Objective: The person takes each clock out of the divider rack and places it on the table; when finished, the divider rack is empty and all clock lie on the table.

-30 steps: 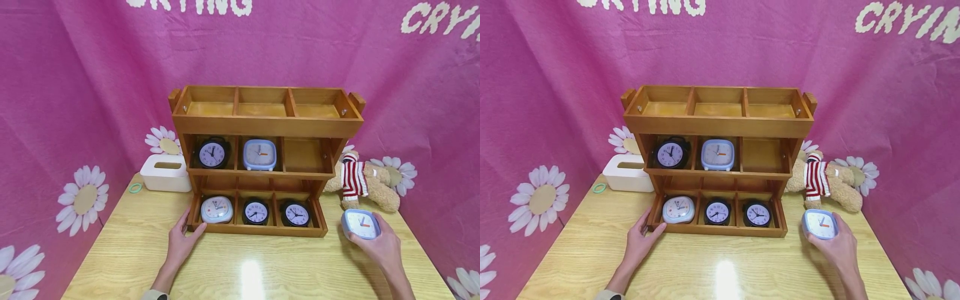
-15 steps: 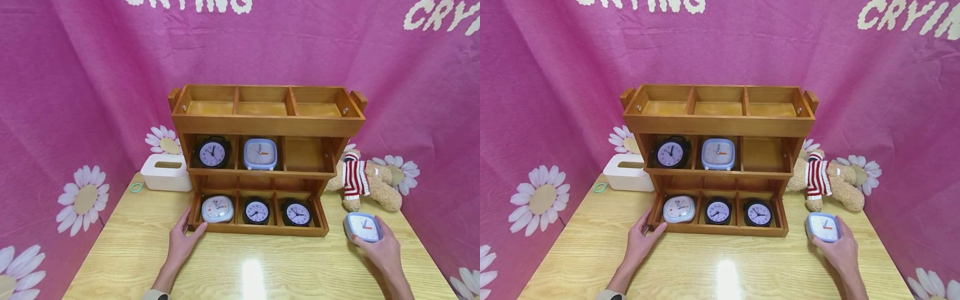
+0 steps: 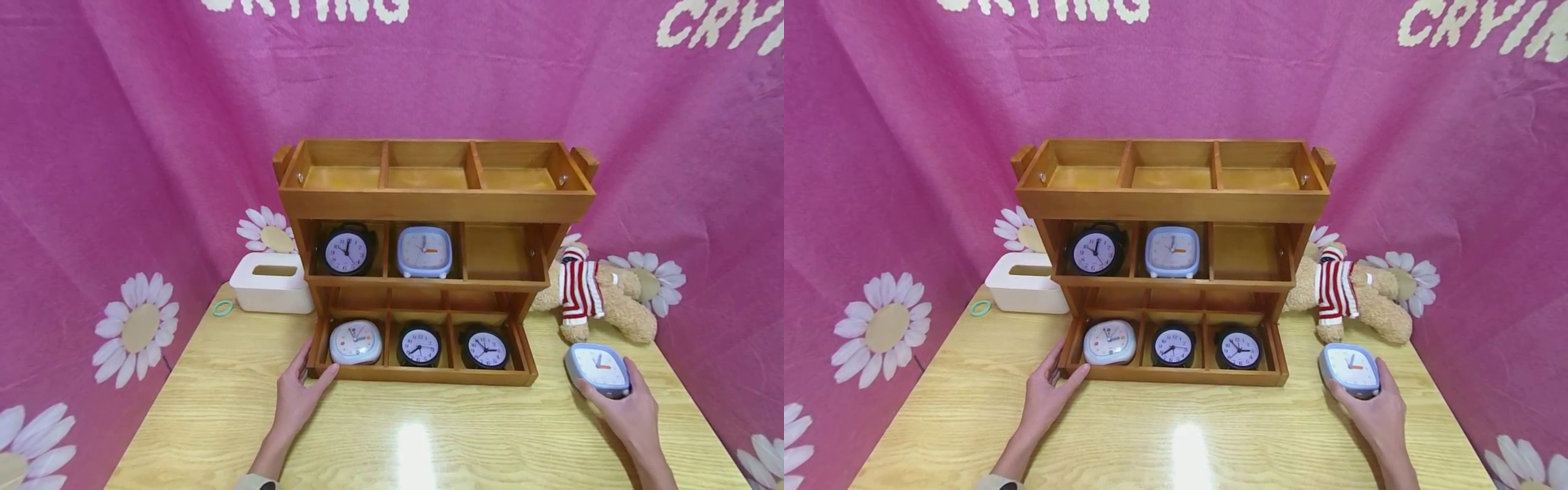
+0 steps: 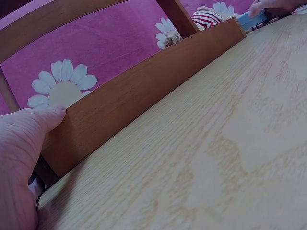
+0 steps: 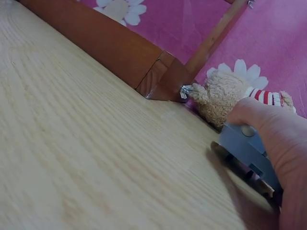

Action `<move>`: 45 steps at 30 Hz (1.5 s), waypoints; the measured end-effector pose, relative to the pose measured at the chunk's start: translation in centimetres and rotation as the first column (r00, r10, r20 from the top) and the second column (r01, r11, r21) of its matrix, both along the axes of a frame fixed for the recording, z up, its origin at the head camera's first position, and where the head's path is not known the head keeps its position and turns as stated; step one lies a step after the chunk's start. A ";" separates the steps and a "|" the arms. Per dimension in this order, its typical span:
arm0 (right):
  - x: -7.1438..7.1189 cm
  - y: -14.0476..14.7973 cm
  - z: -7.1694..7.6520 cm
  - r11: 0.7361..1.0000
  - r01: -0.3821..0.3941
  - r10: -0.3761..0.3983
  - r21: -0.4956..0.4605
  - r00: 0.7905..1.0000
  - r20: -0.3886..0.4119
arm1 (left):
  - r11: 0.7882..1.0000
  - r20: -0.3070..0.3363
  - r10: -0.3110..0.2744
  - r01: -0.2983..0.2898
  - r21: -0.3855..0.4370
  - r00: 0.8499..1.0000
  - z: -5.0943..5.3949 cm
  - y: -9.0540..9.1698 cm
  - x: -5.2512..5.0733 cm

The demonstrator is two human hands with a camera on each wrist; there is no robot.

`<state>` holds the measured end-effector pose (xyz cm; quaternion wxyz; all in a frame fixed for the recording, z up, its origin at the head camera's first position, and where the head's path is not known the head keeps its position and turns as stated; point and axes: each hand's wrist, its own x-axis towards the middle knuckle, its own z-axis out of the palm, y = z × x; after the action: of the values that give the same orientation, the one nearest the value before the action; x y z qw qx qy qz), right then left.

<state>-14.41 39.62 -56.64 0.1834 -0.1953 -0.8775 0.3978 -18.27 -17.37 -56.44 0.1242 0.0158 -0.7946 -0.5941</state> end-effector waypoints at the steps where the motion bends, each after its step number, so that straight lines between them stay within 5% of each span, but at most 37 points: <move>1: 0.0 0.0 0.0 1.000 0.003 -0.003 0.000 1.000 -0.008 | 1.000 0.000 0.002 -0.002 -0.002 1.000 0.0 0.0 0.0; 8: 0.0 -0.8 1.2 0.998 0.056 -0.056 -0.009 0.989 -0.136 | 1.000 -0.001 0.017 -0.017 -0.010 1.000 -0.2 0.1 -0.2; 14: 0.4 -1.0 3.8 0.996 0.063 -0.075 -0.063 0.972 -0.222 | 1.000 -0.006 0.017 -0.017 0.010 1.000 -0.2 -0.1 -0.1; 22: 0.1 -3.5 6.9 0.988 -0.063 0.007 -0.141 0.931 -0.366 | 1.000 -0.003 0.004 -0.004 0.012 1.000 -0.1 0.2 -0.3; 29: -0.8 -6.1 8.5 0.980 -0.152 0.089 -0.128 0.910 -0.404 | 1.000 0.001 0.007 -0.007 -0.005 1.000 -0.2 0.1 -0.1; 45: -2.6 -12.2 13.2 0.928 -0.363 0.249 -0.081 0.768 -0.590 | 1.000 -0.009 0.001 -0.001 0.004 1.000 -0.3 -0.1 0.0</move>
<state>-17.04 27.41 -43.46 0.3501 0.0623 -0.7598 0.5444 -18.32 -17.43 -56.74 0.1282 0.0138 -0.7929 -0.5955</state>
